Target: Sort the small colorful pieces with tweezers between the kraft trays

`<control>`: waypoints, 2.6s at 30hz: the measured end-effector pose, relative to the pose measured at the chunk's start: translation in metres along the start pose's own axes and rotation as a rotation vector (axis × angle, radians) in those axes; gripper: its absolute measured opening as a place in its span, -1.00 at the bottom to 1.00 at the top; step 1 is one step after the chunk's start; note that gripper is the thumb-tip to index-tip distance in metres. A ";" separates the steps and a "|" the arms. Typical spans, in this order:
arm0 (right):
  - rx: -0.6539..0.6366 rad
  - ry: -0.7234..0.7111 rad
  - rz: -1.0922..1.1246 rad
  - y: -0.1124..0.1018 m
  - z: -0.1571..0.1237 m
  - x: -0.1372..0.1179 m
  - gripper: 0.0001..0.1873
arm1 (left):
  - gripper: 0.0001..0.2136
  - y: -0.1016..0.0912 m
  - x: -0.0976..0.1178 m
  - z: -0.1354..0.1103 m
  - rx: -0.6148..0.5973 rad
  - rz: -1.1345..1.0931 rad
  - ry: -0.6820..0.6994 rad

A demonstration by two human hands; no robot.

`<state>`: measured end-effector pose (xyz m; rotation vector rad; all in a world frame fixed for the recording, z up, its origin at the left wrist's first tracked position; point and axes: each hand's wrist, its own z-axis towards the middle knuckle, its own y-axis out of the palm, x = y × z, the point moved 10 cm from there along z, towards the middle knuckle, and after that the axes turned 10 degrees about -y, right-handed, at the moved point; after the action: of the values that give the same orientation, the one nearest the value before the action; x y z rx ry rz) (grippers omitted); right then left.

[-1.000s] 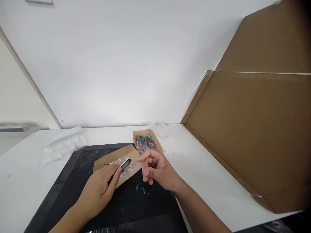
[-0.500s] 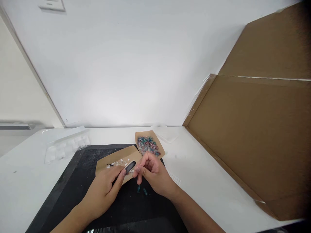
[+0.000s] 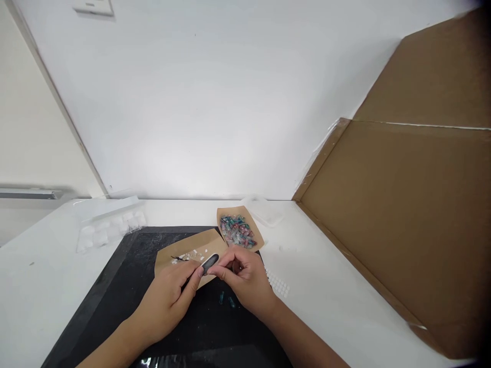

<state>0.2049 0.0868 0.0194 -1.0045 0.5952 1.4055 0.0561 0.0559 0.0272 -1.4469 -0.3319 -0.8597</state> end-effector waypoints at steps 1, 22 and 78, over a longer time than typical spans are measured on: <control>0.006 -0.010 -0.031 -0.001 0.001 -0.002 -0.70 | -0.63 0.000 0.000 0.000 0.000 0.004 -0.002; -0.006 -0.298 -0.285 0.001 -0.004 -0.032 -0.87 | -0.64 0.001 -0.005 0.002 -0.010 -0.033 -0.026; -0.034 -0.325 -0.610 0.010 -0.007 -0.026 -0.81 | -0.70 -0.004 0.005 -0.001 -0.039 -0.192 -0.028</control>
<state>0.1938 0.0661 0.0359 -0.8606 0.0112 0.9981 0.0570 0.0540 0.0335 -1.4808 -0.4834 -1.0053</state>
